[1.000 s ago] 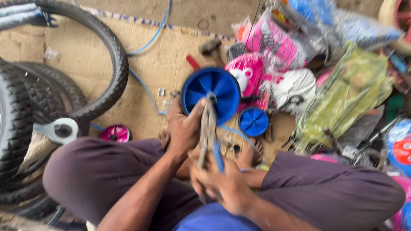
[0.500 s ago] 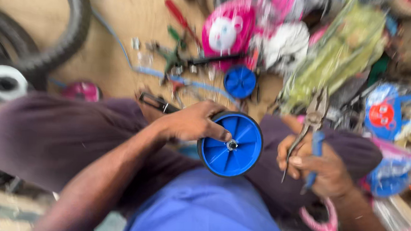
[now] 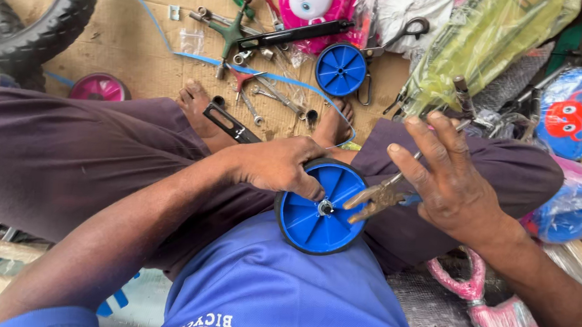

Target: The person attaches a support bracket to a small bicycle wheel using pliers and a screwdriver, then fits a rubber tire onto the wheel by hand and using the pliers to pull it over the rim.

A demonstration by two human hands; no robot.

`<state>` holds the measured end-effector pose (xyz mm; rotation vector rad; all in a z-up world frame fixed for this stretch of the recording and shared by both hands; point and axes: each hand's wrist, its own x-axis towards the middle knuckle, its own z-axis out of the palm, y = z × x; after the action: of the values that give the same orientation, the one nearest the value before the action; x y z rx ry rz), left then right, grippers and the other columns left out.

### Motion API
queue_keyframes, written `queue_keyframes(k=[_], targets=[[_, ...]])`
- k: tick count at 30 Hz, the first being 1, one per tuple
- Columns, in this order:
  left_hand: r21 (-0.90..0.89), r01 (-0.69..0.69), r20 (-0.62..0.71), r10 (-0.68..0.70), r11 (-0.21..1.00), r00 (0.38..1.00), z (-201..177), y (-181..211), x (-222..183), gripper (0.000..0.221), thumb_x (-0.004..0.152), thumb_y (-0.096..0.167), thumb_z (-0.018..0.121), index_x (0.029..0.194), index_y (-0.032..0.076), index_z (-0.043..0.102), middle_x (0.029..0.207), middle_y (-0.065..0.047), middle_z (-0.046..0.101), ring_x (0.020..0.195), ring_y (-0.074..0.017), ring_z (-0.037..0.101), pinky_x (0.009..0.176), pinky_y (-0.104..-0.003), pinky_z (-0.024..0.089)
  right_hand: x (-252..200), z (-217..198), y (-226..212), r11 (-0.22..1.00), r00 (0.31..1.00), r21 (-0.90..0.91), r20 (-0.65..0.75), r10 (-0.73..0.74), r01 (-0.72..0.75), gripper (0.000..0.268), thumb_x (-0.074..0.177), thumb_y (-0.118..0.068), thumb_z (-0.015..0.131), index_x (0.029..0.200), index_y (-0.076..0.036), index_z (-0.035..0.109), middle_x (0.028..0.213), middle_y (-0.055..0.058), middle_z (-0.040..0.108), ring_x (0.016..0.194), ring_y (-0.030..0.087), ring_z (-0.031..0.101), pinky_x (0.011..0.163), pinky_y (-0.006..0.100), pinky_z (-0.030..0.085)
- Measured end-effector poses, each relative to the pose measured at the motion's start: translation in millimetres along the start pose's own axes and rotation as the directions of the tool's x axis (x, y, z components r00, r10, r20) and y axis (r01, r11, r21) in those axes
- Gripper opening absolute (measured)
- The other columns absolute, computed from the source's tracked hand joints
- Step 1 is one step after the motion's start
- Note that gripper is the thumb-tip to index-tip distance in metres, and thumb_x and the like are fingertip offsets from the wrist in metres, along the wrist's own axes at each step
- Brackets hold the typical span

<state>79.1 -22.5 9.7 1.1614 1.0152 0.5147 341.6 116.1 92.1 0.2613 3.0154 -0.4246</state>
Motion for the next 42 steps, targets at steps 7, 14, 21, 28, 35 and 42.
queue_keyframes(k=[7,14,21,28,35,42], targets=[[-0.111,-0.034,0.012,0.036,0.993,0.999,5,0,-1,0.054,0.074,0.026,0.078,0.120,-0.002,0.069,0.099,-0.013,0.079,0.091,-0.0205,0.076,0.083,-0.033,0.059,5,9,13,0.975,0.996,-0.201,0.000,-0.093,0.092,0.082,0.073,0.014,0.063,0.148,-0.013,0.046,0.158,0.022,0.036,0.153,0.047,0.025,0.126,0.059,0.035],[-0.073,-0.036,0.021,0.038,0.997,0.999,5,1,-3,0.058,0.071,0.027,0.084,0.119,-0.001,0.068,0.101,-0.013,0.079,0.091,-0.0209,0.076,0.083,-0.034,0.059,11,10,11,0.982,0.993,-0.149,0.050,-0.111,0.117,0.077,0.079,0.013,0.060,0.149,-0.015,0.046,0.162,0.018,0.033,0.154,0.045,0.021,0.129,0.056,0.032],[-0.081,-0.043,0.050,0.047,0.996,0.998,8,0,-5,0.067,0.067,0.024,0.086,0.125,-0.001,0.063,0.105,-0.013,0.077,0.095,-0.0218,0.075,0.086,-0.033,0.060,16,4,2,0.926,0.981,-0.328,0.020,-0.191,0.187,0.063,0.088,-0.002,0.069,0.147,-0.014,0.049,0.156,0.018,0.041,0.149,0.043,0.030,0.123,0.062,0.025],[-0.111,-0.012,0.070,0.020,0.994,0.997,12,10,-7,0.071,0.065,0.023,0.087,0.128,-0.001,0.064,0.108,-0.014,0.078,0.099,-0.0231,0.076,0.091,-0.033,0.059,30,-7,-1,0.914,0.970,-0.327,0.040,-0.241,0.241,0.056,0.087,-0.012,0.072,0.138,-0.020,0.051,0.122,0.010,0.047,0.124,0.031,0.048,0.115,0.055,0.039],[-0.083,-0.042,0.096,0.050,0.996,0.994,15,14,-9,0.070,0.067,0.022,0.085,0.131,0.003,0.063,0.114,-0.013,0.076,0.105,-0.0233,0.074,0.095,-0.034,0.057,44,-14,-2,0.861,0.945,-0.389,0.112,-0.308,0.327,0.047,0.088,-0.020,0.068,0.133,-0.022,0.052,0.118,0.006,0.053,0.118,0.029,0.053,0.098,0.045,0.045],[-0.019,-0.442,-0.030,0.441,0.897,0.897,19,13,-9,0.081,0.063,0.023,0.096,0.132,-0.003,0.061,0.133,-0.021,0.062,0.123,-0.0315,0.060,0.103,-0.039,0.047,73,-21,10,0.734,0.869,-0.466,0.243,-0.431,0.495,0.032,0.089,-0.025,0.063,0.118,-0.029,0.051,0.112,0.001,0.055,0.114,0.021,0.055,0.084,0.037,0.043]])
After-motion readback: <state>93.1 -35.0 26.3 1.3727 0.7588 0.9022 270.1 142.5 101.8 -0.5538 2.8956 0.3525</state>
